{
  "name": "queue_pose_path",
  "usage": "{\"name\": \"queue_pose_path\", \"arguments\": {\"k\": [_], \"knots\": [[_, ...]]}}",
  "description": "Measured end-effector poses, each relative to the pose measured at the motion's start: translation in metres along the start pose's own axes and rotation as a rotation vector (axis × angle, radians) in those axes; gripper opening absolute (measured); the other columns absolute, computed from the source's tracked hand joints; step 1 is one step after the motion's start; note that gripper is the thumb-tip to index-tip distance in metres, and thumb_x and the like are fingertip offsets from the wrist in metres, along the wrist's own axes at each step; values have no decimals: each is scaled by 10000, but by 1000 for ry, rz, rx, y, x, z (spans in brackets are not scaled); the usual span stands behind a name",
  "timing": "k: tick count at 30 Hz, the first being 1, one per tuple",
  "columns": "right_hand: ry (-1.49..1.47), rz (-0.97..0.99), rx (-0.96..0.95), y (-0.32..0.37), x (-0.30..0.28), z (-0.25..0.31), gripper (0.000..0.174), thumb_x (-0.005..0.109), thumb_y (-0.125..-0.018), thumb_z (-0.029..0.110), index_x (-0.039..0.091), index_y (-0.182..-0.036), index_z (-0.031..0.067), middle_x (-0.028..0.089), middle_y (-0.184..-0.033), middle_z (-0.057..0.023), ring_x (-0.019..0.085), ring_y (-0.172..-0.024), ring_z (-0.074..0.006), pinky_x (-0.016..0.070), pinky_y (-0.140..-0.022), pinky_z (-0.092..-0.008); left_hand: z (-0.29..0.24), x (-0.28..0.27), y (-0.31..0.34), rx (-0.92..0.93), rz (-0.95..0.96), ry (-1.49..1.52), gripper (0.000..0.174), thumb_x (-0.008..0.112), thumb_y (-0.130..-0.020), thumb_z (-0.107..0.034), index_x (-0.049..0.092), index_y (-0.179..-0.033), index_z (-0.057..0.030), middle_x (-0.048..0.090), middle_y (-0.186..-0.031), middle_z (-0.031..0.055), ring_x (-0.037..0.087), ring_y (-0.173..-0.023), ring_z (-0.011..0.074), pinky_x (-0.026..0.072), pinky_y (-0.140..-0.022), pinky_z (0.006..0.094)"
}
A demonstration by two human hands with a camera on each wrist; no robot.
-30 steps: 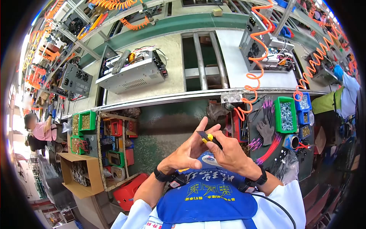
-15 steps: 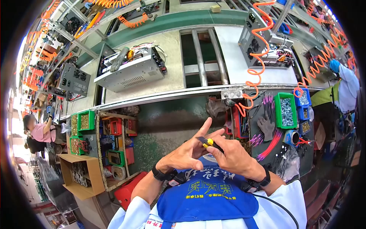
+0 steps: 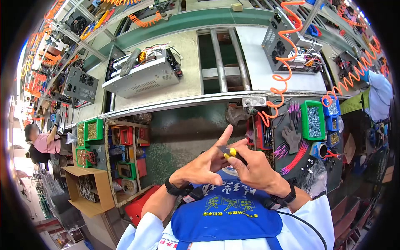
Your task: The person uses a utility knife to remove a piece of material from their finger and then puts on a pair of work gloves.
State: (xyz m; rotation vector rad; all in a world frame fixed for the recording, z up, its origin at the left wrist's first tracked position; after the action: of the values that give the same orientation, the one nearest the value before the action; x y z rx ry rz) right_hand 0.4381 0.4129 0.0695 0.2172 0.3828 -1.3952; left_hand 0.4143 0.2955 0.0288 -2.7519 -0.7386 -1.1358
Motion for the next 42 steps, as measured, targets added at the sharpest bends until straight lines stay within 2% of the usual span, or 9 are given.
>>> {"name": "queue_pose_path", "arguments": {"k": [7, 10, 13, 19, 25, 31, 34, 37, 42], "knots": [[127, 48, -35, 3, 3, -7, 171, 643, -987, 130, 603, -1093, 3, 648, -751, -198, 683, -690, -396, 517, -585, -447, 4, -2, -3, -47, -2, 2, 1553, 959, -572, -545, -135, -1636, -257, 176, -1683, 211, 247, -1543, 341, 220, -1250, 489], [38, 1, -97, -1, -2, -4, 164, 641, -988, 132, 606, -1090, 8, 651, -744, -195, 684, -689, -396, 517, -583, -450, 3, -1, -2, -26, -14, 32, 1552, 963, -568, -544, -120, -1640, -251, 178, -1683, 209, 246, -1544, 341, 212, -1254, 487], [30, -42, -8, -2, -5, 0, 156, 644, -984, 131, 607, -1077, 12, 647, -750, -198, 675, -697, -411, 515, -581, -457, -3, 0, -4, 3, -24, 12, 1546, 962, -571, -552, -112, -1641, -249, 181, -1681, 213, 241, -1546, 339, 210, -1256, 484], [138, 5, -81, 3, 2, -5, 167, 643, -988, 133, 608, -1099, 14, 650, -734, -170, 683, -687, -387, 515, -577, -444, 3, -2, -6, -38, -20, 27, 1546, 958, -571, -560, -117, -1639, -253, 191, -1677, 214, 241, -1547, 331, 213, -1258, 482], [7, -36, -31, -1, -6, 4, 154, 641, -983, 119, 594, -1084, 13, 651, -753, -186, 680, -681, -399, 518, -575, -447, -1, 0, -2, 11, 10, 14, 1496, 951, -629, -519, -117, -1639, -244, 202, -1673, 222, 273, -1536, 329, 210, -1258, 486], [148, 36, -73, 7, 6, 0, 173, 638, -988, 116, 601, -1117, 6, 666, -759, -179, 697, -696, -383, 527, -592, -444, 3, 1, 1, -44, 5, -11, 1474, 945, -647, -484, -124, -1637, -261, 206, -1671, 226, 272, -1535, 324, 215, -1257, 483], [57, -4, -95, 3, -2, 8, 168, 636, -987, 113, 603, -1113, 7, 671, -775, -186, 696, -715, -398, 531, -602, -457, 2, 2, 3, 14, 16, 4, 1467, 940, -660, -487, -125, -1637, -240, 203, -1670, 230, 275, -1534, 326, 224, -1255, 475], [27, -10, -13, 2, -1, 7, 166, 641, -985, 118, 599, -1100, 5, 673, -813, -205, 684, -747, -432, 532, -613, -469, -1, 3, 4, 30, 5, -13, 1464, 944, -666, -480, -125, -1638, -241, 202, -1670, 233, 279, -1532, 328, 232, -1252, 472], [115, 39, -32, 6, 5, 5, 178, 637, -990, 120, 608, -1121, 4, 674, -813, -194, 690, -753, -418, 530, -614, -467, 4, 0, 4, -20, -4, 6, 1476, 942, -656, -500, -134, -1636, -252, 199, -1671, 234, 275, -1533, 330, 234, -1251, 469]]}}
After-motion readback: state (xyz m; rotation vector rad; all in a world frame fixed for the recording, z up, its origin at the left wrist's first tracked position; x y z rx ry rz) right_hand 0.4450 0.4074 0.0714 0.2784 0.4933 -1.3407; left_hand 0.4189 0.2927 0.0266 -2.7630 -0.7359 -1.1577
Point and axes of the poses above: each hand's wrist, its own y-axis away from the middle knuckle, its own x-axis out of the palm, z = x × y, the point moved 7 cm from there along -y, towards the middle knuckle
